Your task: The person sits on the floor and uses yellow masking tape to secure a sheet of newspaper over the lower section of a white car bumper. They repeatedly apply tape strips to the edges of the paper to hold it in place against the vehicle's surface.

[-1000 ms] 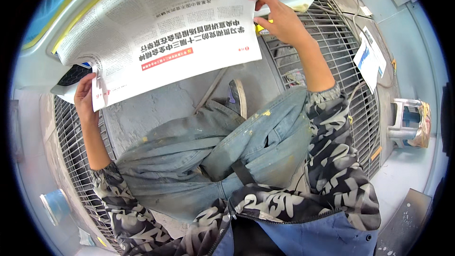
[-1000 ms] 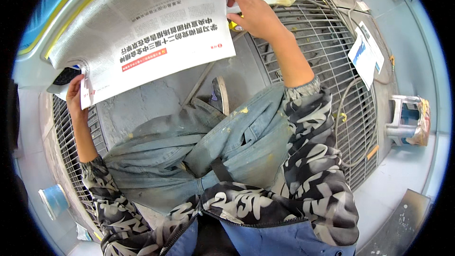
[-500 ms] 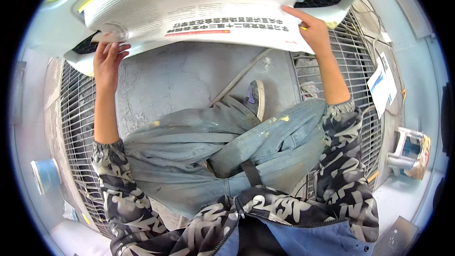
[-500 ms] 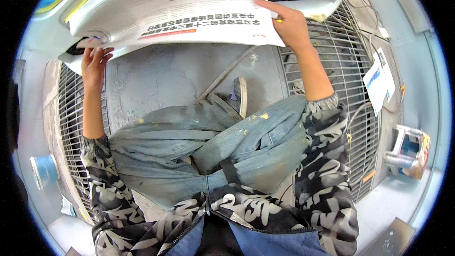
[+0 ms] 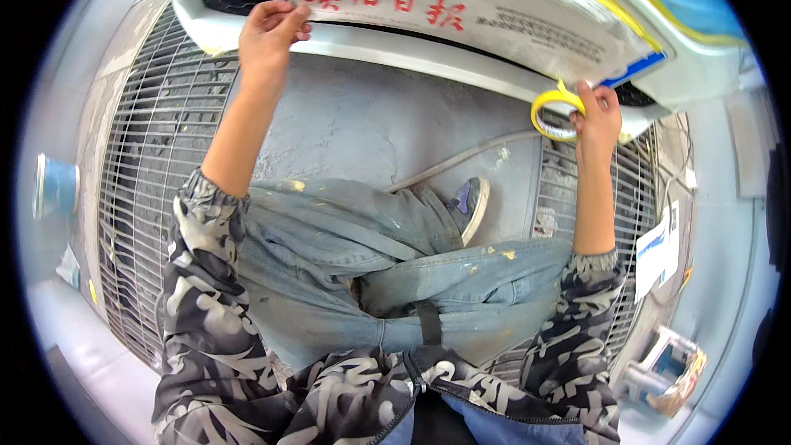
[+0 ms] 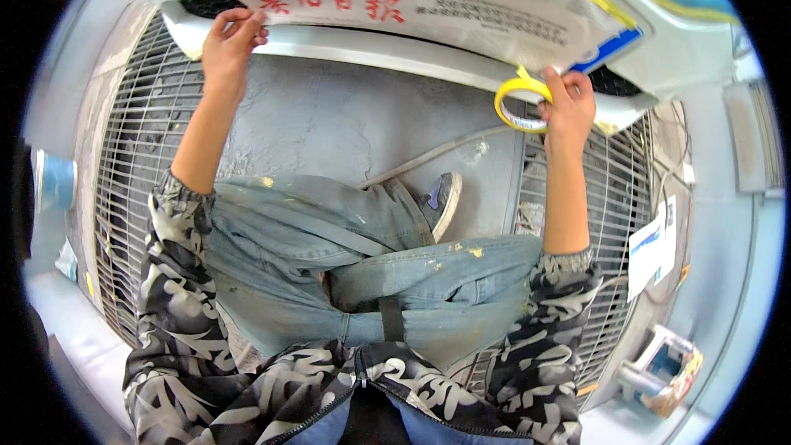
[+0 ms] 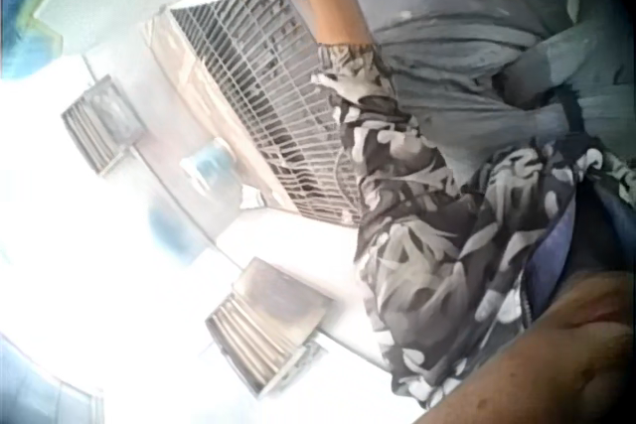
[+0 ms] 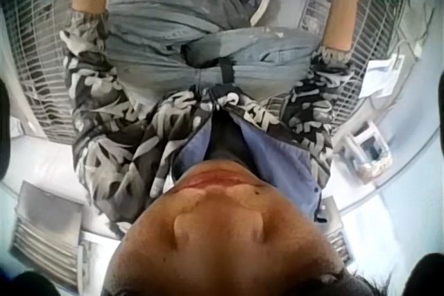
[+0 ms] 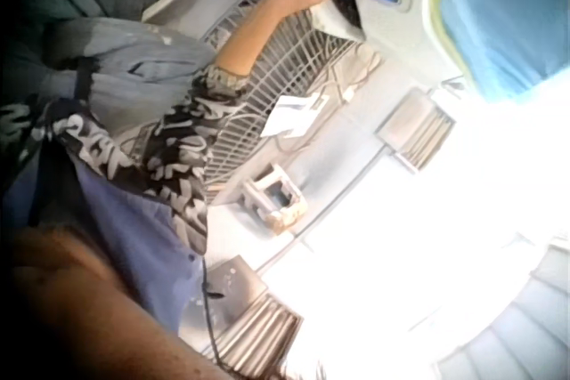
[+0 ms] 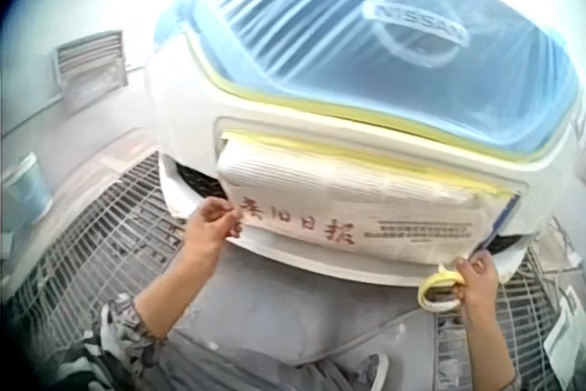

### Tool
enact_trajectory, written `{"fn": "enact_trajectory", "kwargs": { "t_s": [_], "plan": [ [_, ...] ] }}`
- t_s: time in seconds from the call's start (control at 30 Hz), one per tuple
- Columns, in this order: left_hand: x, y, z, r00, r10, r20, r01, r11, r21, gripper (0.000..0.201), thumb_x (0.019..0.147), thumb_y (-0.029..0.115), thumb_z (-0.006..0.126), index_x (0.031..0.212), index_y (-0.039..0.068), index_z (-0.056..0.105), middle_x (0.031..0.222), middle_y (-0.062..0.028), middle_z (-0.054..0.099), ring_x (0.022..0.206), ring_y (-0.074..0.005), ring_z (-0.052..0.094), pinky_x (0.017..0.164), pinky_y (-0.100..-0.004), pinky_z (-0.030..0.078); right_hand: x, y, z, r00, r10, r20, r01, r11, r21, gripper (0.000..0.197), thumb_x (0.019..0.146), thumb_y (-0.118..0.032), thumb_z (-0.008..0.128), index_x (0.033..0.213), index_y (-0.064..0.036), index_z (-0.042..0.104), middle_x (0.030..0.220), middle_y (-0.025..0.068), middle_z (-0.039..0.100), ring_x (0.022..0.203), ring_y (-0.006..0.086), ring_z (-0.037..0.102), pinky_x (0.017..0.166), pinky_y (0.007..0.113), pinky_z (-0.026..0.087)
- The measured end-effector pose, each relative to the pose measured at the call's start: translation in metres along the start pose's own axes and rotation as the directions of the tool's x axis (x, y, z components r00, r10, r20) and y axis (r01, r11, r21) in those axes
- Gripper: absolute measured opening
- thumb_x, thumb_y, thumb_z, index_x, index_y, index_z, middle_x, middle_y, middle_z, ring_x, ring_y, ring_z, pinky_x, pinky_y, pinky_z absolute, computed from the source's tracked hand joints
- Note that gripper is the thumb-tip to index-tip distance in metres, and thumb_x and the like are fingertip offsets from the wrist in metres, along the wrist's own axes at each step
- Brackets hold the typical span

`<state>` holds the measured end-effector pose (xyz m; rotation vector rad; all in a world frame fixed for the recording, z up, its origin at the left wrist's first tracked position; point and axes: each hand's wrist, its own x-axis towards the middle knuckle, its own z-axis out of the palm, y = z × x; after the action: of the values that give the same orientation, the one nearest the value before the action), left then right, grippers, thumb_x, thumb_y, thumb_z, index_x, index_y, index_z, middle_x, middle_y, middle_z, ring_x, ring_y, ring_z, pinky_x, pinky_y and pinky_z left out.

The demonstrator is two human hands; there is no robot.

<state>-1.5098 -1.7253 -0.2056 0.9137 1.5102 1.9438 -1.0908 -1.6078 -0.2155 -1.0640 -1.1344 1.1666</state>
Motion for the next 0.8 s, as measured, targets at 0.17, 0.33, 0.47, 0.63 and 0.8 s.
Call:
{"fn": "enact_trajectory", "kwargs": {
  "t_s": [0.17, 0.33, 0.47, 0.63, 0.8],
  "plan": [
    [-0.008, -0.007, -0.014, 0.992, -0.099, 0.073, 0.106, 0.989, -0.1, 0.018, 0.088, 0.009, 0.065, 0.102, 0.0, 0.057, 0.084, -0.005, 0.061, 0.075, -0.0128, 0.058, 0.067, -0.0245, 0.048, -0.019, -0.006, 0.012, 1.0, -0.005, -0.01, 0.005, 1.0, -0.018, 0.025, 0.088, -0.007, 0.064, 0.101, -0.0077, 0.042, 0.086, 0.0074, 0.059, 0.051, 0.0088, 0.042, 0.042, 0.022, 0.034],
    [-0.02, -0.003, -0.024, 0.98, -0.148, 0.135, 0.164, 0.979, -0.121, 0.02, 0.087, 0.01, 0.065, 0.103, 0.002, 0.057, 0.088, -0.0028, 0.062, 0.077, -0.0112, 0.057, 0.068, -0.0247, 0.047, -0.033, -0.001, 0.016, 0.999, -0.047, 0.006, 0.048, 0.998, -0.051, 0.028, 0.089, -0.006, 0.062, 0.106, -0.0085, 0.04, 0.086, 0.0078, 0.057, 0.048, 0.01, 0.042, 0.042, 0.021, 0.036],
    [-0.025, -0.005, -0.028, 0.977, -0.148, 0.155, 0.148, 0.989, 0.015, 0.015, 0.089, 0.012, 0.063, 0.099, 0.004, 0.058, 0.084, -0.0006, 0.061, 0.071, -0.0083, 0.055, 0.064, -0.0218, 0.046, -0.044, 0.001, 0.019, 0.998, -0.065, -0.007, 0.064, 0.996, -0.061, 0.026, 0.09, -0.003, 0.059, 0.106, -0.0076, 0.039, 0.085, 0.0083, 0.055, 0.046, 0.0098, 0.041, 0.041, 0.022, 0.037],
    [-0.023, -0.012, -0.031, 0.961, -0.184, 0.208, 0.205, 0.975, -0.088, 0.017, 0.09, 0.01, 0.06, 0.105, 0.004, 0.055, 0.089, -0.0031, 0.062, 0.077, -0.0109, 0.059, 0.067, -0.0249, 0.049, -0.048, 0.003, 0.02, 0.999, -0.039, 0.012, 0.039, 0.999, -0.028, 0.027, 0.089, -0.001, 0.057, 0.109, -0.0041, 0.04, 0.088, 0.0088, 0.056, 0.045, 0.009, 0.039, 0.04, 0.021, 0.035],
    [-0.028, 0.004, -0.034, 0.937, -0.073, 0.342, 0.077, 0.997, 0.001, 0.031, 0.086, 0.002, 0.058, 0.116, 0.005, 0.049, 0.101, -0.0094, 0.062, 0.091, -0.0169, 0.063, 0.079, -0.0297, 0.053, -0.031, 0.009, -0.004, 0.985, -0.026, 0.173, 0.037, 0.998, -0.057, 0.049, 0.088, 0.002, 0.056, 0.132, -0.0028, 0.036, 0.108, 0.0112, 0.061, 0.059, 0.0077, 0.055, 0.04, 0.017, 0.038]
  ]
}}
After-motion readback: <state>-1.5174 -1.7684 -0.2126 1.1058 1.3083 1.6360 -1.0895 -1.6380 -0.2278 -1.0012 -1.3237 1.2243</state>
